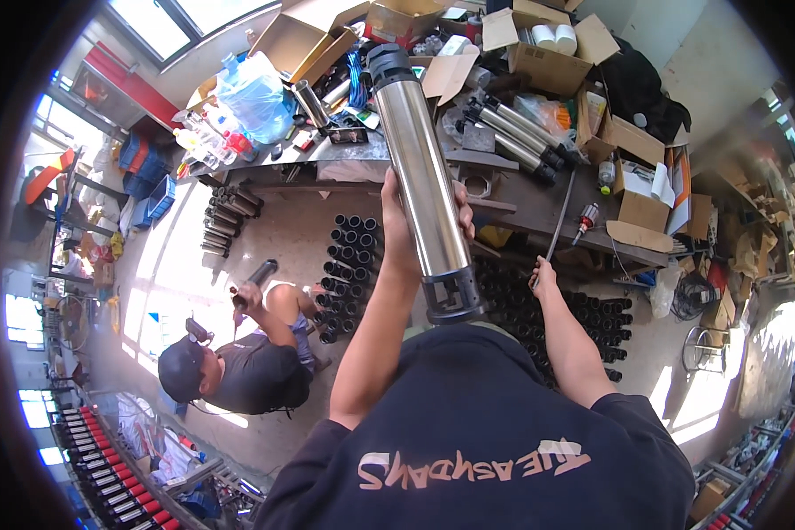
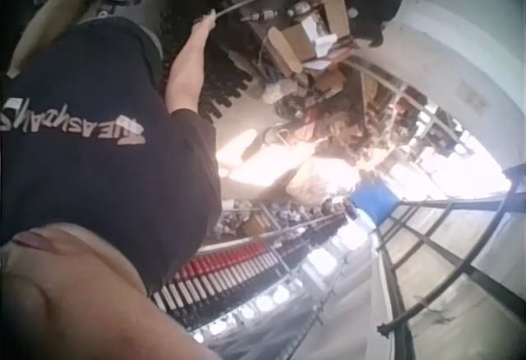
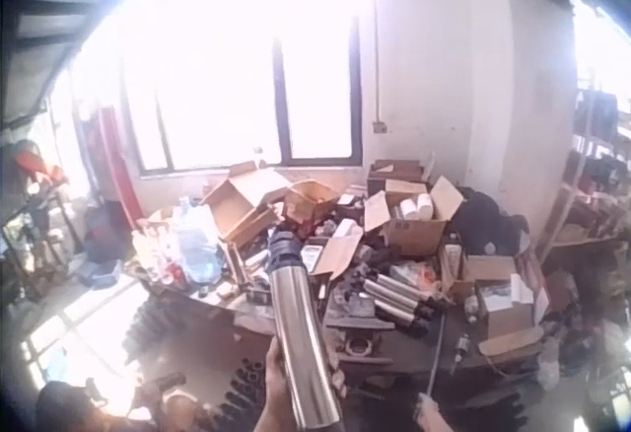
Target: The person holds a large silver metal tube and inserts a long metal rod through a cap at one end, sliding the rod in and out by hand to check the internal assembly.
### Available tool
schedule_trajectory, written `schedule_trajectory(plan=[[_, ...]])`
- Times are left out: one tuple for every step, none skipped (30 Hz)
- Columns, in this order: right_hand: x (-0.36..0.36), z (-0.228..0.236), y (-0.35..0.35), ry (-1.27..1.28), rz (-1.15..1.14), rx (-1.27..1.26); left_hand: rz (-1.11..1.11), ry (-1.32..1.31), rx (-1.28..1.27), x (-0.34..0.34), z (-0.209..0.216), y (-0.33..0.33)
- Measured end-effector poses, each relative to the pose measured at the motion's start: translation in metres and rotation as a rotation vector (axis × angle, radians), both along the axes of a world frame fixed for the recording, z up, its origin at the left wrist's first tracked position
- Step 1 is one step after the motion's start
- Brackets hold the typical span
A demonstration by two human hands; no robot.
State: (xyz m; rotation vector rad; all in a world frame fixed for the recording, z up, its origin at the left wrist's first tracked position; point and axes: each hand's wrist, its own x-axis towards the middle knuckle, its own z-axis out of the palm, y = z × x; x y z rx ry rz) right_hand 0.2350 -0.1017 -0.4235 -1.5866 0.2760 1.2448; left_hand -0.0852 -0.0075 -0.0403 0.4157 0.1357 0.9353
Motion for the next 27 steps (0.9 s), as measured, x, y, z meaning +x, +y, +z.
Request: schedule_trajectory(plan=[[0.035,-0.025,-0.008,0.050,0.074,0.119,-0.081,-0.067,0.025,0.008,0.004,0.003],[0.029,-0.023,-0.003,0.039,0.105,0.075,0.021,0.116,0.076,0.003,0.007,0.003],[0.017,-0.015,0.003,0.023,0.133,0.030,0.123,0.294,0.127,-0.006,0.012,0.002],[0.008,-0.008,0.005,0.003,0.147,-0.016,0.215,0.466,0.179,-0.009,0.016,0.001],[-0.002,-0.001,0.005,-0.038,0.230,-0.055,0.452,0.365,0.171,-0.004,0.031,-0.008],[-0.009,-0.001,0.000,-0.065,0.246,-0.077,0.485,0.277,0.032,-0.004,0.024,-0.003],[-0.009,0.002,-0.009,-0.056,0.257,-0.044,0.193,0.108,0.099,-0.007,-0.001,0.008],[-0.009,0.001,-0.015,-0.051,0.266,-0.003,-0.100,-0.065,0.174,-0.010,-0.024,0.018],[-0.022,0.013,-0.024,-0.100,0.301,-0.045,-0.080,0.025,0.056,-0.009,-0.034,0.015],[-0.027,0.017,-0.036,-0.151,0.312,-0.120,-0.043,0.137,-0.055,-0.005,-0.040,0.012],[-0.028,0.013,-0.048,-0.159,0.287,-0.144,-0.032,0.131,-0.063,-0.001,-0.041,0.012],[-0.024,0.000,-0.072,-0.167,0.260,-0.185,-0.026,0.123,-0.088,0.003,-0.046,0.009],[-0.019,-0.012,-0.096,-0.149,0.249,-0.215,-0.071,0.096,-0.143,0.002,-0.044,0.008],[-0.014,-0.024,-0.114,-0.134,0.236,-0.233,-0.047,0.071,-0.181,0.003,-0.040,0.009],[-0.007,-0.035,-0.136,-0.085,0.206,-0.276,-0.044,0.056,-0.178,0.004,-0.042,0.011],[-0.008,-0.036,-0.155,-0.054,0.138,-0.289,-0.032,0.051,-0.168,0.001,-0.042,0.013],[0.000,-0.046,-0.176,-0.073,0.110,-0.323,-0.036,0.009,-0.171,0.000,-0.040,0.014],[-0.005,-0.039,-0.188,-0.070,0.122,-0.326,-0.023,-0.018,-0.164,-0.004,-0.039,0.014],[-0.002,-0.039,-0.203,-0.091,0.131,-0.357,-0.024,-0.052,-0.148,-0.005,-0.034,0.016],[-0.007,-0.031,-0.208,-0.106,0.100,-0.397,-0.007,-0.026,-0.137,-0.009,-0.035,0.016],[-0.004,-0.027,-0.217,-0.069,0.105,-0.370,0.019,0.036,-0.117,-0.012,-0.029,0.017],[-0.003,-0.025,-0.222,-0.070,0.089,-0.376,0.049,0.093,-0.106,-0.015,-0.025,0.015],[-0.005,-0.023,-0.230,-0.073,0.092,-0.386,0.054,0.145,-0.139,-0.017,-0.016,0.012],[-0.007,-0.022,-0.234,-0.076,0.097,-0.397,0.064,0.286,-0.143,-0.020,-0.007,0.010],[-0.008,-0.024,-0.230,-0.090,0.113,-0.384,0.057,0.355,-0.127,-0.022,-0.006,0.015],[-0.011,-0.022,-0.225,-0.104,0.148,-0.380,0.067,0.427,-0.125,-0.030,-0.007,0.014],[-0.014,-0.023,-0.223,-0.116,0.176,-0.378,0.067,0.414,-0.131,-0.033,-0.006,0.012]])
